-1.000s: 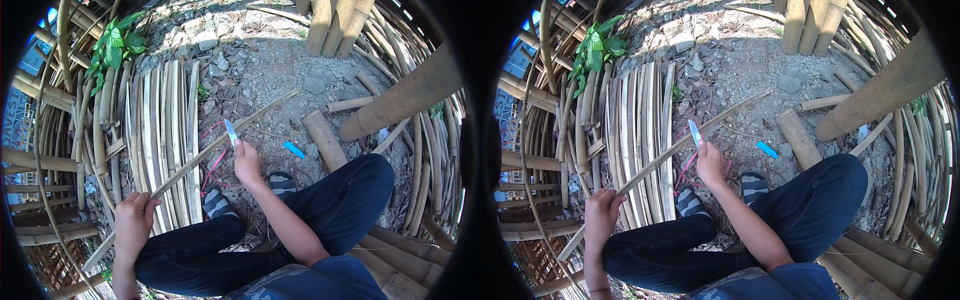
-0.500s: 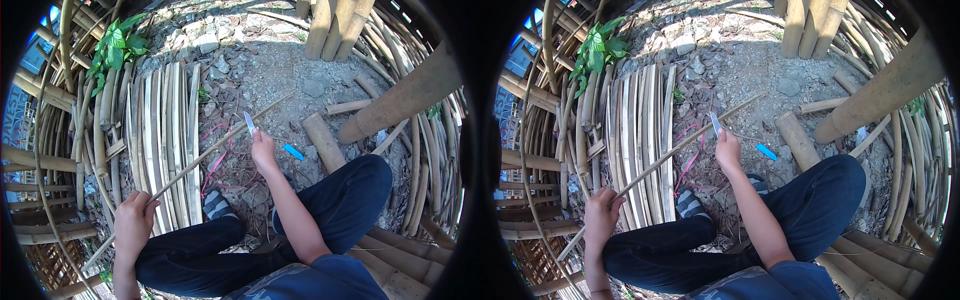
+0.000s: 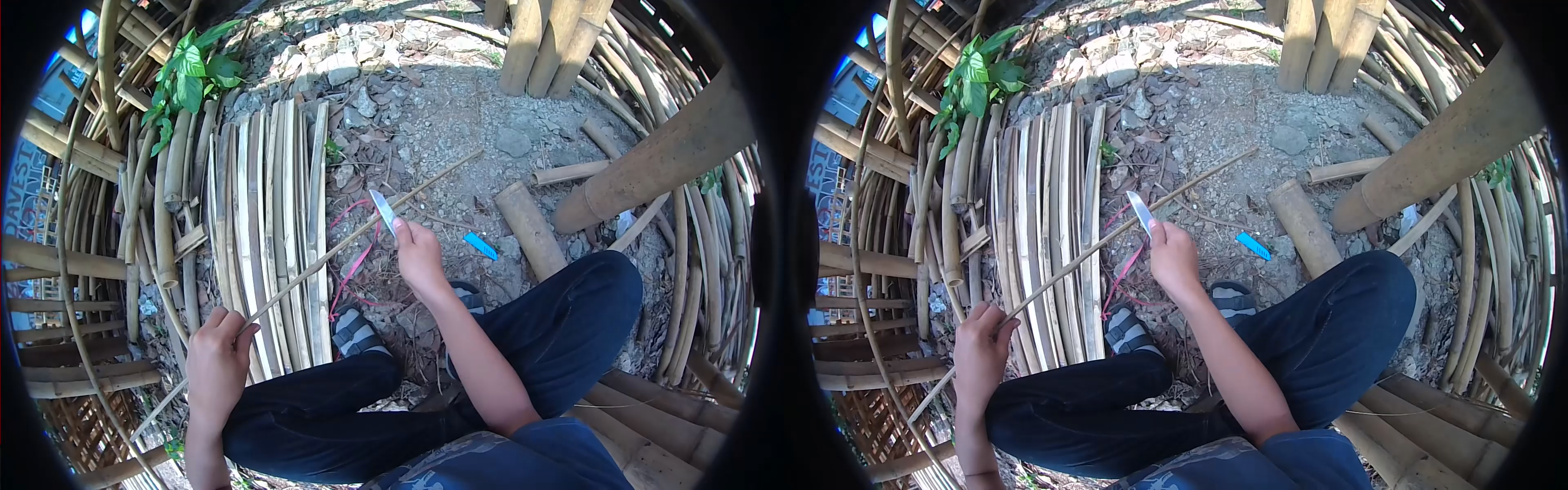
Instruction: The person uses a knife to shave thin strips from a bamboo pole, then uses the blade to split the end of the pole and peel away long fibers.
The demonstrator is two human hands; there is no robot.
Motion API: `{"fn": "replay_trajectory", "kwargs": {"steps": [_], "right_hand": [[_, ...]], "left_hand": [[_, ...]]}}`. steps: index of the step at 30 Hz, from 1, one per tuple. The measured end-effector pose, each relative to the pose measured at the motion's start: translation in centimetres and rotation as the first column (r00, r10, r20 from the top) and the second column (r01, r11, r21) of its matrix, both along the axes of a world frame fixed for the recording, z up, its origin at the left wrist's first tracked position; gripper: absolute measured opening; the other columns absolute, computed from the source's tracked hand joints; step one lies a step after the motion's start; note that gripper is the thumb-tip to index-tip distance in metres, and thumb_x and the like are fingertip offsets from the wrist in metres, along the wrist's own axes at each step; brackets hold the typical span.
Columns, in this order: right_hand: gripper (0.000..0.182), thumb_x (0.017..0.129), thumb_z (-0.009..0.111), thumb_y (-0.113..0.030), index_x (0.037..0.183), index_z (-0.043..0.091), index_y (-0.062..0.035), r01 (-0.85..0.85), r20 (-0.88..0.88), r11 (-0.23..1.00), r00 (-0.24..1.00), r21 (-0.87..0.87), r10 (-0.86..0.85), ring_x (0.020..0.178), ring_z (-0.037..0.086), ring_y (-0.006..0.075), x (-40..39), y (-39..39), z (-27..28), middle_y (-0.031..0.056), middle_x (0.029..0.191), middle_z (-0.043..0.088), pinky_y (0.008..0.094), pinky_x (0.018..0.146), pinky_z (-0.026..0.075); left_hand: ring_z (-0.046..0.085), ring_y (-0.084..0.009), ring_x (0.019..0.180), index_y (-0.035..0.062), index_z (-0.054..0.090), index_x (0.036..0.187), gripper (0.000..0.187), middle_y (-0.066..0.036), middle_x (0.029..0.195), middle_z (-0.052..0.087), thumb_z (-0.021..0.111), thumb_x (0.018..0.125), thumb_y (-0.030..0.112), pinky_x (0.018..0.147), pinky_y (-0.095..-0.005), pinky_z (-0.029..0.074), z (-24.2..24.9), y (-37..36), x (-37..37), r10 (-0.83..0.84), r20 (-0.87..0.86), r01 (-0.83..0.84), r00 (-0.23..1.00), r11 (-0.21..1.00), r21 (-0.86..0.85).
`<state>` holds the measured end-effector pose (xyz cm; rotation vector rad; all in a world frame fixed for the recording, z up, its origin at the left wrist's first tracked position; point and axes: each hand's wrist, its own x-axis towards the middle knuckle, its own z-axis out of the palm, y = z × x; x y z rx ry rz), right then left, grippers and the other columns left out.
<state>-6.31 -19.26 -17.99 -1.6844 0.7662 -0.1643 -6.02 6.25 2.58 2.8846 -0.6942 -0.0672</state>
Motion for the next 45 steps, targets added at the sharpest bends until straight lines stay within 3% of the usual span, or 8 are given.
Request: {"fn": "replay_trajectory", "kwargs": {"steps": [4, 7, 14, 19, 22, 25, 29, 45], "right_hand": [[0.041, 0.1, 0.046, -0.033, 0.083, 0.061, 0.0021, 0.097, -0.097, 0.995, 0.991, 0.029, -0.094, 0.07, 0.059, 0.0425, 1.2, -3.2, -2.0, 0.0224, 0.071, 0.061, 0.0491, 0.066, 0.043], [0.043, 0.1, 0.043, -0.035, 0.086, 0.061, 0.0015, 0.037, -0.114, 0.991, 0.992, -0.13, -0.052, 0.078, 0.06, 0.046, 1.3, -2.1, -1.3, 0.0255, 0.078, 0.062, 0.0521, 0.071, 0.043], [0.041, 0.1, 0.043, -0.035, 0.089, 0.06, 0.0006, -0.008, -0.023, 1.0, 1.0, -0.016, 0.008, 0.081, 0.06, 0.0471, 0.0, 1.3, 0.9, 0.0261, 0.078, 0.061, 0.0526, 0.071, 0.043], [0.04, 0.1, 0.045, -0.035, 0.084, 0.059, -0.0002, -0.341, 0.076, 0.939, 0.936, -0.044, 0.344, 0.072, 0.059, 0.0433, -2.1, 5.6, 5.6, 0.0229, 0.072, 0.059, 0.0496, 0.067, 0.044], [0.041, 0.1, 0.045, -0.034, 0.082, 0.059, 0.0006, -0.158, 0.071, 0.984, 0.986, 0.081, 0.153, 0.067, 0.059, 0.0388, -1.4, 3.6, 4.7, 0.0207, 0.067, 0.057, 0.0475, 0.064, 0.043], [0.044, 0.1, 0.044, -0.034, 0.08, 0.059, 0.0021, 0.061, -0.075, 0.996, 0.995, -0.067, -0.066, 0.069, 0.059, 0.0402, 0.0, -0.4, 1.7, 0.0217, 0.07, 0.06, 0.0478, 0.064, 0.043], [0.043, 0.1, 0.043, -0.033, 0.082, 0.059, 0.0015, 0.017, -0.024, 0.994, 1.0, -0.103, -0.02, 0.076, 0.06, 0.0441, 0.6, -0.1, -1.5, 0.0241, 0.075, 0.061, 0.051, 0.068, 0.043], [0.044, 0.102, 0.043, -0.035, 0.08, 0.054, 0.0018, -0.231, 0.134, 0.963, 0.968, 0.135, 0.213, 0.063, 0.055, 0.0406, -2.7, 8.2, 4.1, 0.0225, 0.066, 0.053, 0.0484, 0.063, 0.042]], "left_hand": [[0.056, -0.0373, 0.067, 0.0003, 0.057, 0.076, 0.015, -0.015, 0.074, 0.051, 0.069, 0.081, 0.005, 0.059, -0.0462, 0.041, 0.0, -0.1, -0.3, -0.015, 0.037, 0.014, 0.999, 1.0, 0.011], [0.056, -0.0367, 0.069, 0.0005, 0.056, 0.076, 0.015, -0.014, 0.075, 0.051, 0.069, 0.081, 0.005, 0.06, -0.0462, 0.042, 0.3, -0.3, -0.3, -0.053, 0.077, 0.05, 0.996, 0.998, 0.038], [0.055, -0.0371, 0.068, 0.0004, 0.053, 0.076, 0.015, -0.014, 0.074, 0.049, 0.067, 0.081, 0.003, 0.06, -0.0464, 0.042, 0.3, -0.4, -0.3, -0.076, 0.084, 0.073, 0.994, 0.997, 0.034], [0.053, -0.0372, 0.065, -0.0015, 0.054, 0.076, 0.018, -0.015, 0.076, 0.05, 0.07, 0.082, 0.007, 0.059, -0.0455, 0.039, 0.0, 0.0, -0.2, -0.065, 0.075, 0.063, 0.995, 0.998, 0.032], [0.053, -0.037, 0.064, -0.0012, 0.055, 0.076, 0.018, -0.015, 0.075, 0.051, 0.07, 0.081, 0.008, 0.058, -0.0453, 0.039, 0.0, 0.1, -0.3, -0.043, 0.066, 0.041, 0.997, 0.999, 0.02], [0.053, -0.0368, 0.063, -0.0011, 0.056, 0.076, 0.019, -0.015, 0.073, 0.051, 0.07, 0.082, 0.01, 0.058, -0.0451, 0.039, -0.1, 0.2, -0.3, -0.02, 0.034, 0.02, 0.999, 1.0, -0.007], [0.054, -0.0364, 0.061, -0.0003, 0.059, 0.076, 0.018, -0.015, 0.07, 0.053, 0.069, 0.084, 0.012, 0.056, -0.0456, 0.04, 0.1, -0.1, -0.2, -0.048, 0.039, 0.047, 0.998, 0.999, 0.023], [0.052, -0.0345, 0.059, -0.0012, 0.062, 0.078, 0.019, -0.015, 0.069, 0.053, 0.071, 0.084, 0.015, 0.055, -0.0431, 0.039, 0.1, -0.2, -0.1, 0.017, 0.015, -0.017, 1.0, 1.0, -0.022]]}}
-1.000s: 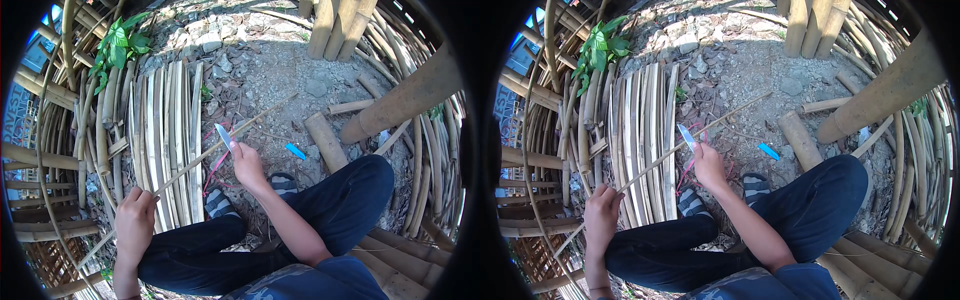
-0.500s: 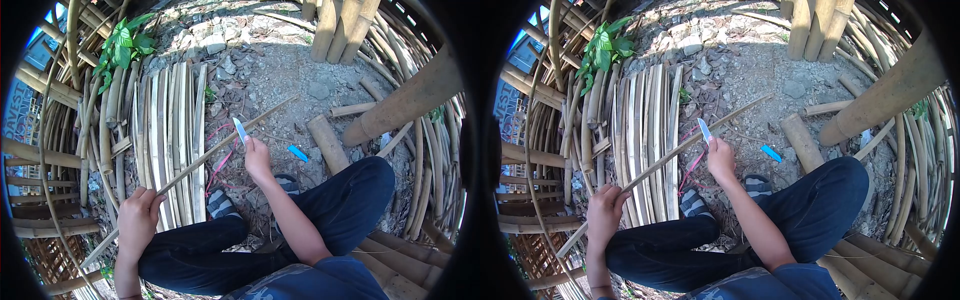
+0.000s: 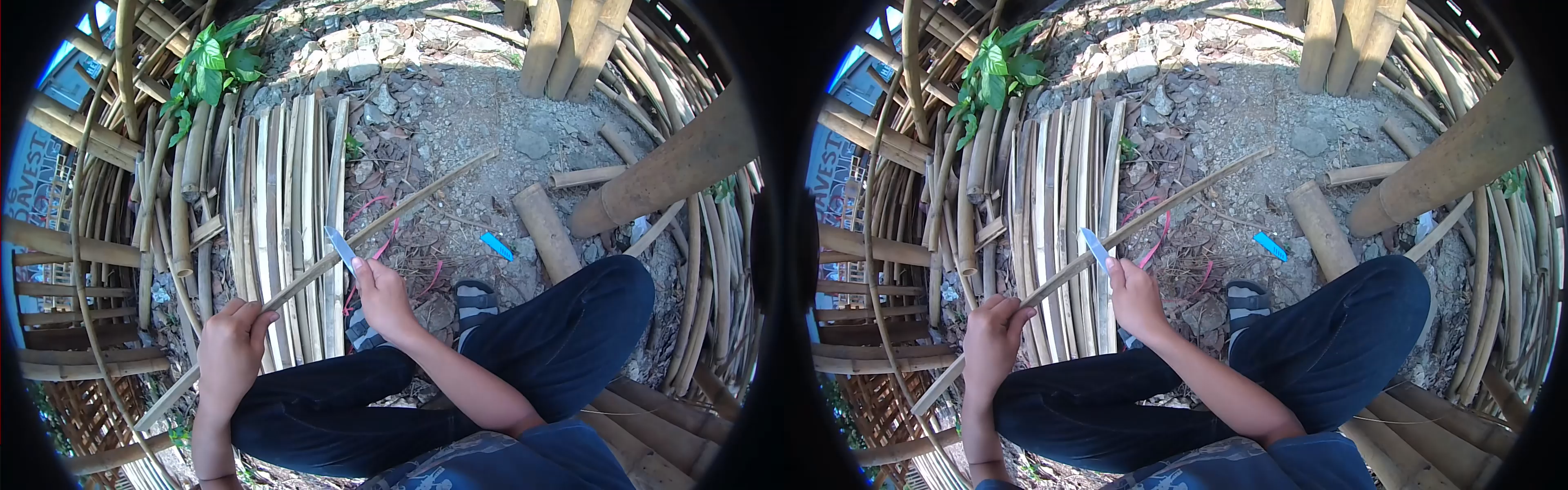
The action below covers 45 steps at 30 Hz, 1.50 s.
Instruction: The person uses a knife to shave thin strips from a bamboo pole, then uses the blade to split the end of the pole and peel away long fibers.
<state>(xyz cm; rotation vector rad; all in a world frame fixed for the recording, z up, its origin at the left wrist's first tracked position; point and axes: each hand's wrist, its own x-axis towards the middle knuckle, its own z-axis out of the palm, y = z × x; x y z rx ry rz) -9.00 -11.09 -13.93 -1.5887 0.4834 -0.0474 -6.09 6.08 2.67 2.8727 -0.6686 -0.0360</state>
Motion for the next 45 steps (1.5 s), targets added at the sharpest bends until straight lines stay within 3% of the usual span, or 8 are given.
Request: {"fn": "replay_trajectory", "kwargs": {"steps": [16, 26, 32, 35, 38, 40, 43, 45], "right_hand": [[0.039, 0.102, 0.042, -0.03, 0.082, 0.054, 0.0006, 0.144, 0.018, 0.981, 0.99, -0.128, -0.143, 0.068, 0.057, 0.0469, 1.2, -1.2, 0.2, 0.0252, 0.065, 0.056, 0.0529, 0.063, 0.042], [0.044, 0.103, 0.044, -0.033, 0.077, 0.052, 0.0023, 0.1, 0.058, 0.99, 0.994, -0.098, -0.094, 0.053, 0.051, 0.0302, -0.1, 0.4, 0.4, 0.0158, 0.057, 0.05, 0.0423, 0.057, 0.042], [0.041, 0.102, 0.044, -0.029, 0.078, 0.051, 0.0028, 0.038, 0.037, 0.997, 0.999, -0.061, -0.036, 0.063, 0.053, 0.0461, -0.4, 0.4, 1.0, 0.0243, 0.06, 0.05, 0.0498, 0.059, 0.04], [0.041, 0.102, 0.045, -0.028, 0.077, 0.05, 0.0033, 0.047, 0.024, 0.999, 0.999, -0.006, -0.047, 0.059, 0.053, 0.0432, -0.3, 0.7, 0.3, 0.0233, 0.061, 0.05, 0.0492, 0.059, 0.04], [0.044, 0.103, 0.044, -0.036, 0.074, 0.05, -0.003, -0.024, 0.101, 0.993, 0.995, 0.114, 0.013, 0.047, 0.044, 0.0164, -0.1, 1.3, 1.4, 0.0045, 0.055, 0.045, 0.033, 0.047, 0.036], [0.042, 0.103, 0.044, -0.042, 0.077, 0.047, -0.0084, -0.006, -0.149, 0.622, 0.969, 0.783, 0.197, 0.045, 0.036, 0.0074, -0.8, 1.8, 3.5, -0.0034, 0.056, 0.038, 0.024, 0.04, 0.028], [0.039, 0.102, 0.044, -0.044, 0.081, 0.044, -0.0114, 0.122, -0.165, 0.535, 0.986, 0.836, 0.034, 0.044, 0.032, 0.0034, 0.3, -1.7, 2.8, -0.0064, 0.057, 0.033, 0.019, 0.036, 0.02], [0.04, 0.102, 0.045, -0.041, 0.078, 0.047, -0.0093, 0.202, -0.115, 0.771, 0.979, 0.604, -0.166, 0.044, 0.037, 0.0068, 1.6, -4.2, 0.5, -0.0052, 0.057, 0.037, 0.0238, 0.04, 0.026]], "left_hand": [[0.053, -0.0319, 0.057, -0.0024, 0.064, 0.077, 0.019, -0.014, 0.067, 0.052, 0.072, 0.082, 0.014, 0.054, -0.0417, 0.039, 0.3, -0.3, -0.2, -0.007, 0.006, 0.007, 1.0, 1.0, 0.006], [0.055, -0.036, 0.061, -0.0018, 0.065, 0.077, 0.02, -0.015, 0.069, 0.055, 0.072, 0.083, 0.016, 0.056, -0.0447, 0.041, 0.2, 0.4, 0.2, 0.029, -0.076, -0.03, 0.997, 0.999, -0.017], [0.056, -0.0364, 0.062, -0.0021, 0.064, 0.076, 0.021, -0.016, 0.069, 0.056, 0.072, 0.083, 0.016, 0.056, -0.0448, 0.041, 0.2, 0.6, 0.4, 0.025, -0.082, -0.025, 0.996, 1.0, 0.001], [0.056, -0.0366, 0.062, -0.0027, 0.064, 0.076, 0.022, -0.016, 0.069, 0.056, 0.072, 0.083, 0.016, 0.056, -0.0449, 0.041, 0.3, 0.6, 0.6, 0.028, -0.084, -0.027, 0.996, 1.0, 0.007], [0.056, -0.0367, 0.062, -0.0033, 0.064, 0.076, 0.022, -0.017, 0.068, 0.056, 0.072, 0.083, 0.016, 0.056, -0.0447, 0.041, -0.1, 0.6, 1.0, 0.041, -0.109, -0.041, 0.993, 0.999, 0.004], [0.056, -0.0368, 0.062, -0.0036, 0.064, 0.077, 0.022, -0.017, 0.067, 0.056, 0.072, 0.082, 0.016, 0.056, -0.0445, 0.041, -0.5, 0.8, 1.0, 0.051, -0.134, -0.052, 0.99, 0.999, -0.008], [0.056, -0.0366, 0.061, -0.0045, 0.065, 0.077, 0.022, -0.018, 0.065, 0.056, 0.073, 0.082, 0.016, 0.056, -0.0435, 0.041, -0.5, 1.4, 1.2, 0.02, -0.155, -0.026, 0.988, 0.999, -0.039], [0.055, -0.0364, 0.06, -0.0058, 0.065, 0.076, 0.023, -0.019, 0.065, 0.056, 0.074, 0.081, 0.015, 0.056, -0.0428, 0.041, -0.5, 1.3, 1.1, 0.025, -0.143, -0.032, 0.989, 0.998, -0.046]]}}
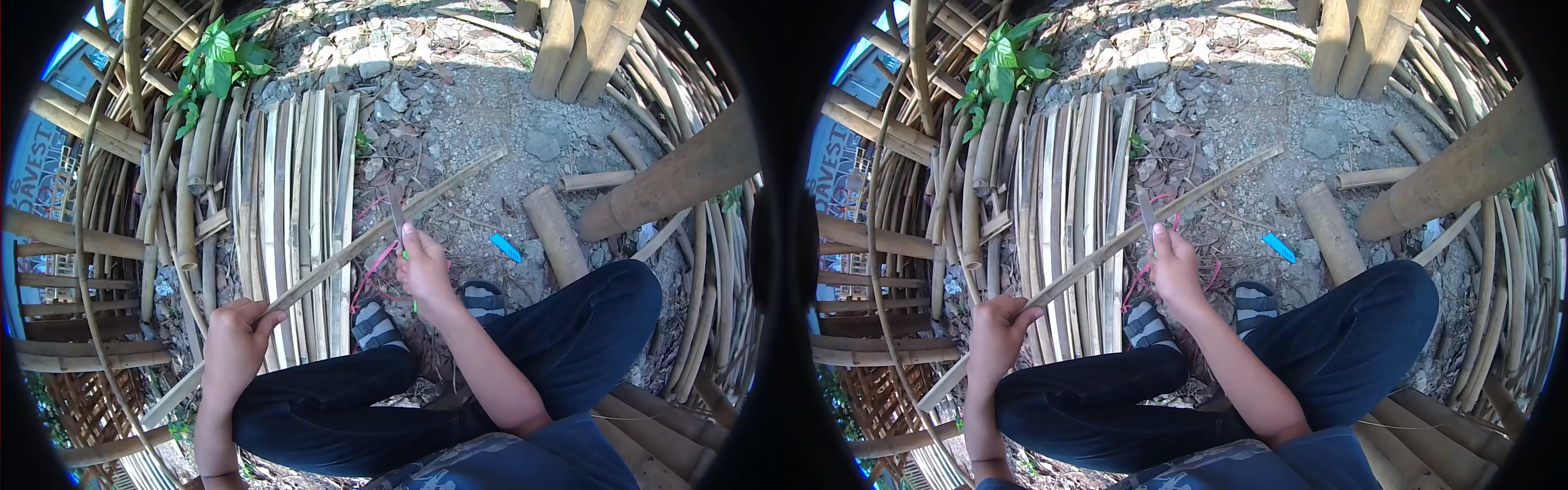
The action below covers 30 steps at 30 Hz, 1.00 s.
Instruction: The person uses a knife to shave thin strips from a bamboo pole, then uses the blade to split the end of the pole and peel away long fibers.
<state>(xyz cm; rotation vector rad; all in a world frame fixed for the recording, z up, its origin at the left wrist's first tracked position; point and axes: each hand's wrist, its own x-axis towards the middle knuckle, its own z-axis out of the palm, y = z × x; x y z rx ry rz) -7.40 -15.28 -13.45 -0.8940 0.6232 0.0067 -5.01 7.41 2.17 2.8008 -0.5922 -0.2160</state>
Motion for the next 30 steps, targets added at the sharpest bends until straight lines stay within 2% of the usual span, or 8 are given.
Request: {"fn": "replay_trajectory", "kwargs": {"steps": [1, 3, 7, 17, 20, 24, 26, 30], "right_hand": [[0.04, 0.102, 0.045, -0.041, 0.078, 0.047, -0.0093, 0.0, -0.002, 1.0, 1.0, -0.005, 0.0, 0.044, 0.037, 0.0068, 0.1, -0.6, -1.8, -0.0052, 0.057, 0.037, 0.0238, 0.04, 0.026], [0.04, 0.102, 0.047, -0.036, 0.077, 0.05, -0.0041, 0.036, 0.064, 0.666, 0.998, -0.745, 0.019, 0.046, 0.046, 0.0161, 0.4, -1.3, -3.5, 0.0034, 0.056, 0.046, 0.033, 0.046, 0.035], [0.037, 0.101, 0.048, -0.03, 0.082, 0.053, 0.0015, -0.094, -0.029, 0.578, 0.992, -0.81, 0.12, 0.056, 0.053, 0.0345, -0.4, 1.1, -2.3, 0.0204, 0.062, 0.053, 0.0433, 0.058, 0.041], [0.038, 0.101, 0.047, -0.029, 0.08, 0.052, 0.0022, -0.088, 0.008, 0.591, 0.987, -0.802, 0.158, 0.055, 0.051, 0.0364, -1.6, 4.5, 0.0, 0.0203, 0.06, 0.052, 0.0456, 0.058, 0.041], [0.04, 0.101, 0.049, -0.031, 0.077, 0.051, 0.0012, -0.204, -0.057, 0.676, 0.971, -0.708, 0.233, 0.051, 0.051, 0.0281, -1.5, 3.3, 0.6, 0.0139, 0.058, 0.051, 0.042, 0.054, 0.041], [0.043, 0.102, 0.047, -0.033, 0.073, 0.052, -0.0018, -0.234, 0.001, 0.967, 0.972, 0.101, 0.235, 0.051, 0.044, 0.0112, -0.3, 1.1, 0.6, 0.0002, 0.058, 0.044, 0.0342, 0.051, 0.037], [0.04, 0.101, 0.045, -0.033, 0.082, 0.056, 0.0001, -0.069, -0.053, 0.718, 0.998, -0.693, 0.044, 0.06, 0.054, 0.0416, 0.2, 0.1, -2.1, 0.0209, 0.063, 0.056, 0.0478, 0.059, 0.042], [0.04, 0.101, 0.043, -0.033, 0.082, 0.056, -0.0004, -0.16, -0.136, 0.653, 0.987, -0.74, 0.088, 0.072, 0.058, 0.046, -0.4, 1.3, -1.5, 0.0236, 0.068, 0.059, 0.0544, 0.066, 0.042]], "left_hand": [[0.055, -0.0364, 0.06, -0.0058, 0.065, 0.076, 0.023, -0.019, 0.065, 0.056, 0.074, 0.081, 0.015, 0.056, -0.0428, 0.041, 0.0, -0.1, 0.0, 0.0, -0.002, 0.0, 1.0, 1.0, -0.005], [0.055, -0.0362, 0.06, -0.0062, 0.065, 0.076, 0.024, -0.019, 0.066, 0.057, 0.074, 0.08, 0.015, 0.056, -0.0427, 0.042, 0.0, -0.1, 0.1, -0.002, -0.006, 0.002, 1.0, 1.0, -0.011], [0.055, -0.0367, 0.06, -0.0066, 0.064, 0.075, 0.025, -0.02, 0.066, 0.057, 0.074, 0.081, 0.015, 0.057, -0.0429, 0.042, 0.2, -0.5, 0.1, 0.014, -0.014, -0.014, 1.0, 1.0, 0.0], [0.053, -0.0371, 0.057, -0.0062, 0.062, 0.074, 0.026, -0.019, 0.063, 0.054, 0.072, 0.083, 0.016, 0.055, -0.0437, 0.04, 0.4, -0.8, -0.2, 0.002, -0.021, -0.002, 1.0, 1.0, 0.026], [0.053, -0.0365, 0.057, -0.0056, 0.061, 0.073, 0.026, -0.018, 0.064, 0.054, 0.072, 0.083, 0.017, 0.054, -0.0434, 0.04, 0.6, -1.1, -0.4, -0.003, 0.016, 0.002, 1.0, 1.0, 0.018], [0.054, -0.036, 0.058, -0.0047, 0.061, 0.073, 0.026, -0.017, 0.065, 0.054, 0.072, 0.083, 0.017, 0.054, -0.0434, 0.04, 0.6, -0.8, -0.4, 0.013, 0.001, -0.013, 1.0, 1.0, 0.011], [0.054, -0.0359, 0.058, -0.0044, 0.061, 0.074, 0.026, -0.017, 0.064, 0.054, 0.072, 0.083, 0.017, 0.054, -0.0434, 0.04, 0.6, -0.7, -0.5, -0.001, 0.016, 0.0, 1.0, 1.0, 0.026], [0.049, -0.0349, 0.056, -0.0071, 0.06, 0.074, 0.027, -0.019, 0.063, 0.053, 0.073, 0.081, 0.015, 0.056, -0.0421, 0.038, 0.6, -1.3, -0.8, 0.017, 0.038, -0.017, 0.999, 1.0, -0.006]]}}
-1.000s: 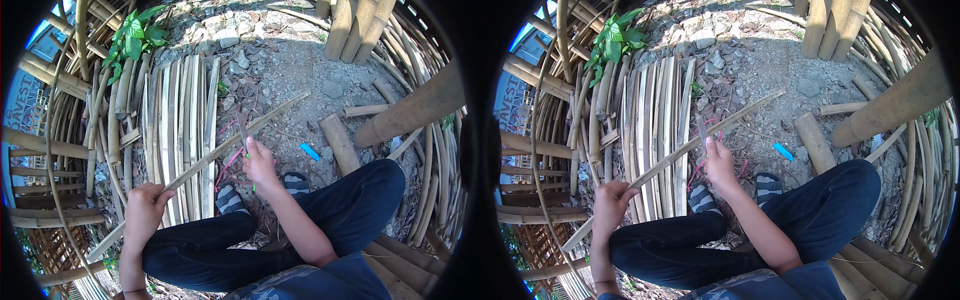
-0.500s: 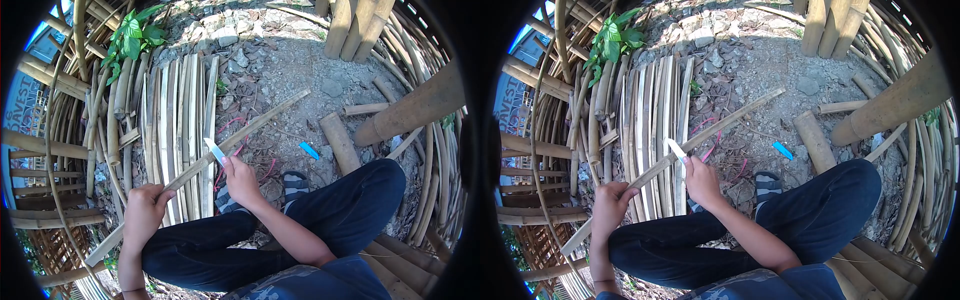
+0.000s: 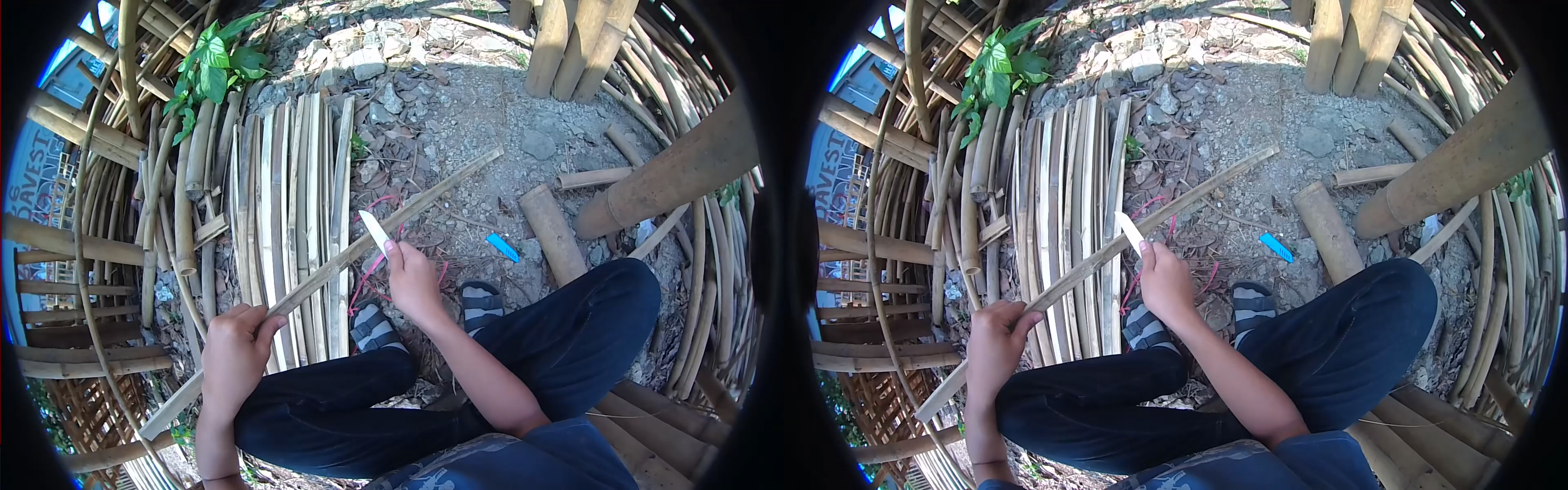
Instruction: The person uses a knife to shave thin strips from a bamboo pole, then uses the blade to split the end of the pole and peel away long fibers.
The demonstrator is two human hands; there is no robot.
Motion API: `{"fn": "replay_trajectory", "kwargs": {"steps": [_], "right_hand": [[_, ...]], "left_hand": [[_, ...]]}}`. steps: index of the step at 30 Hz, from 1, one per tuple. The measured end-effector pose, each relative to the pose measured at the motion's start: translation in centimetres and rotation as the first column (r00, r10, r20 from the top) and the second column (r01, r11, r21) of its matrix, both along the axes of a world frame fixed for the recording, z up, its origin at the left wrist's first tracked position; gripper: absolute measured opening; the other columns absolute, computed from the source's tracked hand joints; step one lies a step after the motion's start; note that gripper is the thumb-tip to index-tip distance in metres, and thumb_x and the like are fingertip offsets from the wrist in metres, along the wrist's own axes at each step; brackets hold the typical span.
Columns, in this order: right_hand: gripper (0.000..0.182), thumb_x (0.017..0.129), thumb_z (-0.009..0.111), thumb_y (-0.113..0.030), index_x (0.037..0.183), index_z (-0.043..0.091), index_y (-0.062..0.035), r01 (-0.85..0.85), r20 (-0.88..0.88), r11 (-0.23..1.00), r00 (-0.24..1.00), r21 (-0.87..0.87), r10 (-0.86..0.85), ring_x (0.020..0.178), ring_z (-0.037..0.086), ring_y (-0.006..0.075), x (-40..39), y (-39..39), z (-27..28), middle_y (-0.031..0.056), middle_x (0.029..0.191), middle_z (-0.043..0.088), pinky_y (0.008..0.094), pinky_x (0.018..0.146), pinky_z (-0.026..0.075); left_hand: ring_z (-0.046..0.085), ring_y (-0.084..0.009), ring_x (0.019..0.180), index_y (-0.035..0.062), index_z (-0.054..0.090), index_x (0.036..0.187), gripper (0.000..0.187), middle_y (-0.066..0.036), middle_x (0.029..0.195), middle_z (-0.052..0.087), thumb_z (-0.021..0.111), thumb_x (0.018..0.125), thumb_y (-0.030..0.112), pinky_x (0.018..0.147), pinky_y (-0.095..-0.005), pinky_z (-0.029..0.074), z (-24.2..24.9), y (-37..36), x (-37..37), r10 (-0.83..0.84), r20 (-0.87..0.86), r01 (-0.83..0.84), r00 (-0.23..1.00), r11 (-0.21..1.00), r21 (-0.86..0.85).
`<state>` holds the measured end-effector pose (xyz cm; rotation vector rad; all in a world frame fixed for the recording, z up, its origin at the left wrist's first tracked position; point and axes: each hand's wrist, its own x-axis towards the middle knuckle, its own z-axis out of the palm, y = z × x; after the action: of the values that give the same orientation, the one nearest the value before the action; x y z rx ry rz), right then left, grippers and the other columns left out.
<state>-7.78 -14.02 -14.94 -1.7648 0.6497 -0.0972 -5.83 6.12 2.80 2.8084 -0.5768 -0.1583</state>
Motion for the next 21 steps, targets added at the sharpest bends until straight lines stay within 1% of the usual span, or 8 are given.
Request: {"fn": "replay_trajectory", "kwargs": {"steps": [2, 5, 7, 8, 12, 14, 16, 21], "right_hand": [[0.038, 0.101, 0.043, -0.033, 0.084, 0.056, -0.0008, -0.097, 0.063, 0.994, 0.993, -0.05, 0.1, 0.072, 0.057, 0.0504, -0.9, 2.1, 1.4, 0.0269, 0.073, 0.059, 0.0564, 0.067, 0.043], [0.041, 0.102, 0.044, -0.036, 0.08, 0.054, -0.0025, -0.08, 0.146, 0.993, 0.987, 0.085, 0.067, 0.053, 0.055, 0.0389, -1.0, 3.3, 0.7, 0.0187, 0.063, 0.056, 0.0475, 0.054, 0.043], [0.042, 0.102, 0.044, -0.04, 0.078, 0.051, -0.0063, -0.089, 0.068, 0.575, 0.996, 0.813, 0.057, 0.044, 0.042, 0.0151, -0.2, 1.1, 1.0, 0.0026, 0.057, 0.044, 0.0313, 0.044, 0.035], [0.04, 0.102, 0.045, -0.042, 0.079, 0.049, -0.0093, 0.0, 0.036, 0.589, 0.998, 0.808, -0.05, 0.048, 0.03, 0.0023, 0.0, -0.3, 1.6, -0.0068, 0.06, 0.033, 0.0217, 0.043, 0.027], [0.03, 0.101, 0.047, -0.029, 0.082, 0.052, -0.0054, 0.266, -0.017, 0.754, 0.947, 0.601, -0.321, 0.051, 0.042, 0.0084, 1.2, -7.2, -1.7, -0.001, 0.06, 0.044, 0.0285, 0.047, 0.034], [0.031, 0.099, 0.049, -0.027, 0.093, 0.054, 0.0026, 0.372, 0.043, 0.912, 0.922, 0.17, -0.384, 0.068, 0.056, 0.0248, 1.8, -10.8, -5.5, 0.0126, 0.07, 0.055, 0.0432, 0.065, 0.041], [0.033, 0.099, 0.047, -0.031, 0.099, 0.057, 0.0006, 0.33, -0.045, 0.94, 0.941, -0.086, -0.335, 0.077, 0.061, 0.0344, 1.7, -13.3, -6.3, 0.0182, 0.081, 0.062, 0.0461, 0.071, 0.044], [0.038, 0.098, 0.046, -0.04, 0.11, 0.061, -0.0067, 0.212, -0.215, 0.942, 0.939, -0.259, -0.27, 0.097, 0.062, 0.0419, 1.5, -11.6, -8.3, 0.0227, 0.098, 0.066, 0.0497, 0.082, 0.046]], "left_hand": [[0.049, -0.0346, 0.056, -0.007, 0.06, 0.074, 0.027, -0.019, 0.063, 0.053, 0.073, 0.081, 0.015, 0.055, -0.042, 0.038, 0.0, -0.1, 0.1, -0.001, -0.004, 0.001, 1.0, 1.0, 0.013], [0.051, -0.0356, 0.057, -0.0055, 0.061, 0.074, 0.027, -0.018, 0.064, 0.053, 0.073, 0.082, 0.017, 0.055, -0.0426, 0.039, 0.2, 0.1, 0.3, -0.007, -0.016, 0.008, 1.0, 1.0, 0.03], [0.053, -0.037, 0.058, -0.0042, 0.061, 0.074, 0.026, -0.018, 0.064, 0.054, 0.072, 0.083, 0.018, 0.054, -0.0433, 0.04, 0.2, 0.5, 0.3, -0.008, -0.033, 0.009, 0.999, 0.999, 0.031], [0.052, -0.0362, 0.056, -0.0047, 0.061, 0.075, 0.026, -0.018, 0.064, 0.054, 0.072, 0.083, 0.018, 0.053, -0.0427, 0.039, 0.2, 0.8, 0.3, -0.003, -0.041, 0.004, 0.999, 1.0, 0.028], [0.052, -0.0332, 0.053, -0.0057, 0.063, 0.077, 0.025, -0.019, 0.063, 0.055, 0.075, 0.08, 0.017, 0.052, -0.04, 0.039, 1.2, 2.3, 0.9, 0.017, -0.108, -0.015, 0.994, 1.0, 0.023], [0.055, -0.0318, 0.055, -0.005, 0.066, 0.081, 0.027, -0.018, 0.065, 0.059, 0.079, 0.074, 0.017, 0.053, -0.0385, 0.041, 1.8, 3.6, 0.6, 0.118, -0.062, -0.117, 0.991, 0.993, 0.018], [0.057, -0.0329, 0.057, -0.0026, 0.068, 0.083, 0.026, -0.016, 0.067, 0.061, 0.079, 0.072, 0.018, 0.056, -0.0401, 0.042, 2.1, 5.7, 0.4, -0.001, 0.06, -0.004, 0.998, 0.996, 0.085], [0.059, -0.0335, 0.064, 0.0031, 0.068, 0.091, 0.025, -0.013, 0.072, 0.061, 0.076, 0.075, 0.02, 0.06, -0.0419, 0.041, 2.7, 7.8, -2.2, 0.007, 0.232, -0.076, 0.973, 0.955, 0.287]]}}
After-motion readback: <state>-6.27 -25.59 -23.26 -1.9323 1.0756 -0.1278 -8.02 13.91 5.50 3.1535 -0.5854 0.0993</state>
